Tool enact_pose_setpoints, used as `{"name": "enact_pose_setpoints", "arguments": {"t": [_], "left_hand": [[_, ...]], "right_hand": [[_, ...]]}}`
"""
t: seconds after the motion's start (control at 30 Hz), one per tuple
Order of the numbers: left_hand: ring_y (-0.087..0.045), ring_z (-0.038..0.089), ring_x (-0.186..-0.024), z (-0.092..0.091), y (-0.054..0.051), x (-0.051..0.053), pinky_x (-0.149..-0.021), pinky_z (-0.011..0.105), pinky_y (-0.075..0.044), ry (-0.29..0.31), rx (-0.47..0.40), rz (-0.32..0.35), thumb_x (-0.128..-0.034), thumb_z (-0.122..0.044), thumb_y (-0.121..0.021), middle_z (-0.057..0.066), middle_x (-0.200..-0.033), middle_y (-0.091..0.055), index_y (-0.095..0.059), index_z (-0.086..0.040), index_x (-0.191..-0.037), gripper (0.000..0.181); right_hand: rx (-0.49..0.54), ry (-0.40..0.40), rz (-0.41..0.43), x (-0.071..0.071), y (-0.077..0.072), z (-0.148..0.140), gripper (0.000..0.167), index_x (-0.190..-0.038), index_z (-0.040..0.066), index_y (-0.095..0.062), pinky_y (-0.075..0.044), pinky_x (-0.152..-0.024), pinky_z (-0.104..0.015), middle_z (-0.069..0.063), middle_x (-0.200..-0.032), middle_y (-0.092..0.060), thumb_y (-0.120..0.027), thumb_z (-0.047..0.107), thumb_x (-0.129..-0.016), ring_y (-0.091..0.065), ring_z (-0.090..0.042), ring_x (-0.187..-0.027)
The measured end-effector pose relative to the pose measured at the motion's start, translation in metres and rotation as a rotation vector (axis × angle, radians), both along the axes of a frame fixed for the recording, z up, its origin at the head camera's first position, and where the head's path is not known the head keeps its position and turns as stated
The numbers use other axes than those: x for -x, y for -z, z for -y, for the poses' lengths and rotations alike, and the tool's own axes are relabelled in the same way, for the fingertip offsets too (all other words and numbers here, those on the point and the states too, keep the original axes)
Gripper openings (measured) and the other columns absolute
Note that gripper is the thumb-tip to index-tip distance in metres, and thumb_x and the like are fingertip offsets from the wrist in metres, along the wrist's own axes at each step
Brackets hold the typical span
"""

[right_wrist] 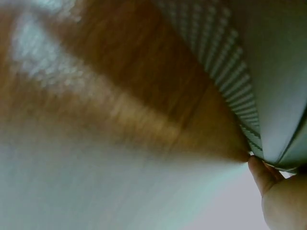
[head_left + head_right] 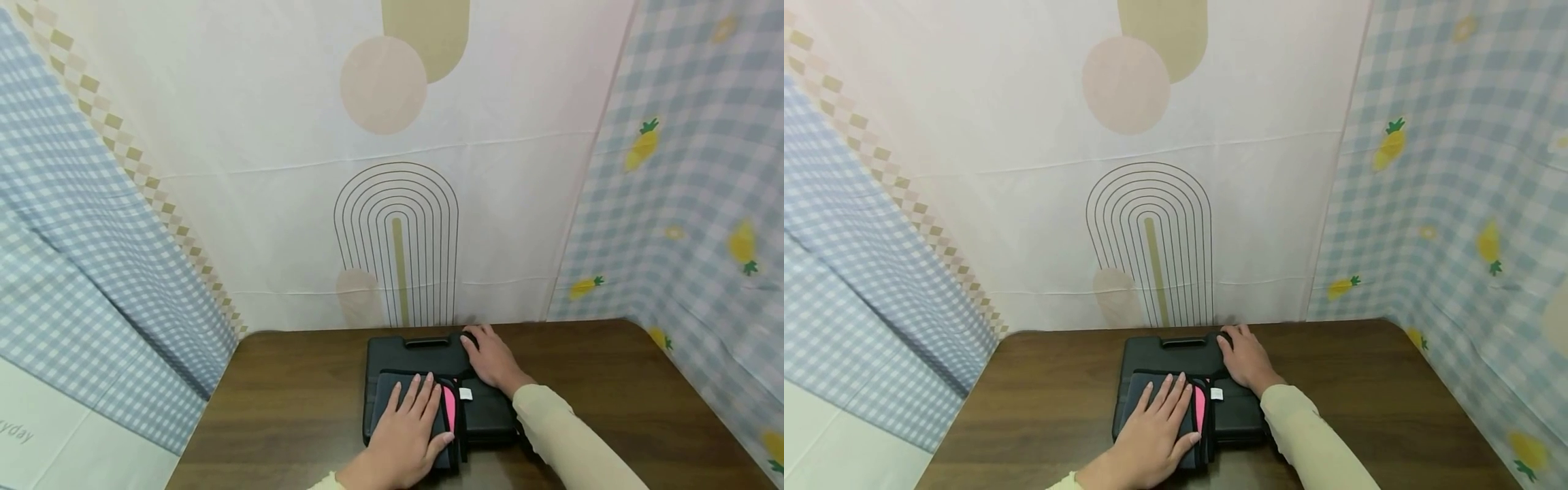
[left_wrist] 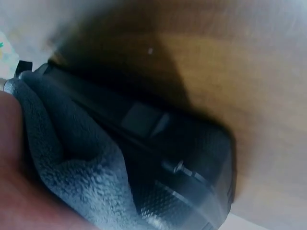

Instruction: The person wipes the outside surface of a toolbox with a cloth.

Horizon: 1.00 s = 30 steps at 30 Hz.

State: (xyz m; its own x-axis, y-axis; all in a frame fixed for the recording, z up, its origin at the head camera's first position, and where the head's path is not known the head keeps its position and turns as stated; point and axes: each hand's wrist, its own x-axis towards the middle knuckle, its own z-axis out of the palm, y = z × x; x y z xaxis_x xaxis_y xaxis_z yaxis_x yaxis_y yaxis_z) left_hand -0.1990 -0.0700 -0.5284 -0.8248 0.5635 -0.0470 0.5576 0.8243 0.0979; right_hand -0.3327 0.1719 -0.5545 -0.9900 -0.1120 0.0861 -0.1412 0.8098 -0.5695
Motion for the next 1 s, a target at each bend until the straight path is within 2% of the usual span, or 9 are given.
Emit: {"name": "enact_pose_setpoints", "arguments": {"t": [0.1,0.27,0.5,0.7,0.83,1.0], "left_hand": [[-0.011,0.022,-0.171,0.0,-0.004,0.003,-0.136,0.058,-0.019,-0.02,0.011,0.042,-0.1079,-0.073,-0.01,-0.001,-0.183,-0.008,-0.016,-0.022,-0.174,0.084],[-0.012,0.023,-0.171,0.0,-0.01,0.011,-0.135,0.059,-0.02,-0.035,-0.004,0.066,-0.1079,-0.074,-0.014,0.0,-0.183,-0.011,-0.018,-0.021,-0.174,0.084],[-0.014,0.024,-0.17,0.005,-0.017,0.032,-0.136,0.06,-0.017,-0.052,-0.037,0.108,-0.1096,-0.071,-0.02,0.001,-0.182,-0.014,-0.02,-0.019,-0.173,0.082],[-0.015,0.028,-0.17,0.012,-0.017,0.063,-0.135,0.061,-0.018,-0.084,-0.025,0.09,-0.111,-0.067,-0.026,0.005,-0.182,-0.014,-0.021,-0.016,-0.173,0.081],[-0.013,0.029,-0.17,0.017,-0.018,0.091,-0.136,0.059,-0.015,-0.119,-0.005,0.1,-0.1117,-0.065,-0.03,0.006,-0.183,-0.013,-0.019,-0.015,-0.173,0.079],[-0.017,0.03,-0.17,0.021,-0.021,0.125,-0.137,0.058,-0.014,-0.155,-0.012,0.143,-0.1116,-0.064,-0.033,0.009,-0.181,-0.022,-0.026,-0.015,-0.172,0.078]], "right_hand": [[0.001,-0.014,0.005,0.001,0.001,-0.001,0.051,-0.154,0.009,-0.055,-0.043,-0.116,-0.068,-0.021,-0.156,-0.051,-0.044,0.04,-0.116,-0.054,-0.045,-0.143],[0.007,-0.016,0.009,0.002,0.002,-0.002,0.051,-0.154,0.01,-0.055,-0.044,-0.116,-0.067,-0.02,-0.155,-0.052,-0.043,0.041,-0.116,-0.055,-0.045,-0.143],[0.011,-0.011,0.022,0.004,0.003,-0.003,0.052,-0.155,0.011,-0.055,-0.043,-0.116,-0.068,-0.019,-0.156,-0.051,-0.042,0.043,-0.116,-0.054,-0.044,-0.144],[0.01,-0.011,0.01,0.002,0.003,-0.004,0.05,-0.155,0.011,-0.055,-0.044,-0.115,-0.067,-0.019,-0.156,-0.051,-0.043,0.04,-0.116,-0.055,-0.045,-0.143],[0.011,-0.018,0.006,0.001,0.003,-0.003,0.05,-0.155,0.012,-0.054,-0.045,-0.114,-0.067,-0.019,-0.156,-0.051,-0.042,0.04,-0.116,-0.055,-0.045,-0.142],[0.021,-0.02,0.007,0.001,0.003,-0.004,0.05,-0.156,0.012,-0.054,-0.045,-0.114,-0.067,-0.019,-0.157,-0.05,-0.042,0.04,-0.116,-0.054,-0.045,-0.143]]}}
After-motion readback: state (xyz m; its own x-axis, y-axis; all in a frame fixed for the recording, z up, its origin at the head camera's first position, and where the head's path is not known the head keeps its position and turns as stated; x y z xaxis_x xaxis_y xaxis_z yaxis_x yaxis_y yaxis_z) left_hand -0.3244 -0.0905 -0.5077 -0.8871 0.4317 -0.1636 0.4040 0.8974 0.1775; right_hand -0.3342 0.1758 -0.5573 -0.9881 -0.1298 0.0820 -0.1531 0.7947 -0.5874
